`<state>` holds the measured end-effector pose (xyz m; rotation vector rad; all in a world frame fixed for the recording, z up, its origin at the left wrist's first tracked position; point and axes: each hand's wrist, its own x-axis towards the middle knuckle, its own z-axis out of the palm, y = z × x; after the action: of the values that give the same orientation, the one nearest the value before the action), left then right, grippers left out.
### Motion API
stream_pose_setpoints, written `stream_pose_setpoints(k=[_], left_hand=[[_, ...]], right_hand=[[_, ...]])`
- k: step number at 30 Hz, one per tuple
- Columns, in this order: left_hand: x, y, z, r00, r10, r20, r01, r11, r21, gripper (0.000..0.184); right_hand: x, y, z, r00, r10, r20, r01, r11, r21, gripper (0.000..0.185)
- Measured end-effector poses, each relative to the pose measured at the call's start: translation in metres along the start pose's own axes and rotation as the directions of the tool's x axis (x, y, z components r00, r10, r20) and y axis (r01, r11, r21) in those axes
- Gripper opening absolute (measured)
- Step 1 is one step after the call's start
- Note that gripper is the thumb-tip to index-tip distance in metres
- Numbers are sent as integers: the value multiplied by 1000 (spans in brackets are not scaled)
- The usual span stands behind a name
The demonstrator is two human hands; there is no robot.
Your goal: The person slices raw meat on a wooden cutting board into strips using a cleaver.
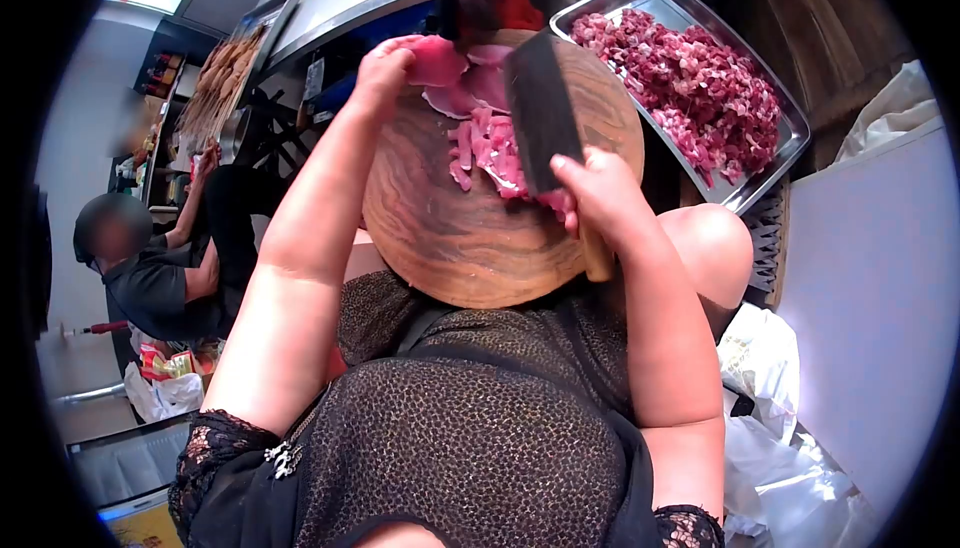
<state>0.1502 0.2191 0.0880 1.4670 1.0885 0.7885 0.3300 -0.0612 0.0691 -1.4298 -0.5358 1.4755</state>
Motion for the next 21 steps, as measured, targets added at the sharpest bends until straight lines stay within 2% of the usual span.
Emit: stream_pose_setpoints(k=[1,3,5,7,9,11,12,13,14,15,16,17,19,20,21], left_hand=[[-5,11,-14,999,7,53,-1,995,-96,31],[-18,34,-37,985,-36,167,58,990,-128,32],[-49,61,-41,983,-1,186,25,992,-127,29],[-65,68,-49,965,-45,257,89,982,-165,28],[-82,68,-55,981,-44,187,74,984,-161,28],[-94,65,-69,908,-14,419,81,986,-144,30],[-104,67,-72,852,-94,515,160,983,-86,30],[-106,56,-73,858,-95,505,94,995,29,32],[-108,45,-72,904,-48,425,1,994,111,34],[-108,31,-72,938,3,347,-78,976,202,35],[-107,18,-71,971,141,193,-189,948,255,34],[-106,8,-78,991,106,76,-129,880,457,32],[-124,-14,-80,969,126,212,-224,809,544,29],[-143,-27,-74,927,174,333,-357,688,632,25],[-171,-35,-64,891,138,432,-408,660,630,24]], right_hand=[[-18,-15,9,996,66,51,-59,990,-126,18],[-16,1,16,975,165,151,-102,929,-357,19],[-24,6,24,945,239,226,-131,903,-409,20],[-29,8,32,953,251,170,-141,863,-485,20],[-26,16,31,963,231,140,-144,876,-461,20],[-24,21,34,980,194,53,-161,915,-371,16],[-21,23,31,979,200,50,-170,920,-354,15],[-18,26,27,977,210,47,-182,923,-338,14],[-13,33,23,984,167,58,-139,933,-331,26],[-7,41,20,986,149,71,-113,924,-365,27],[-6,47,20,990,126,70,-92,927,-363,27],[-6,51,20,993,100,68,-69,931,-357,26],[-13,44,25,991,127,44,-100,914,-394,25],[-12,46,23,993,106,51,-77,915,-396,25],[-13,48,23,995,85,59,-54,915,-400,24]])
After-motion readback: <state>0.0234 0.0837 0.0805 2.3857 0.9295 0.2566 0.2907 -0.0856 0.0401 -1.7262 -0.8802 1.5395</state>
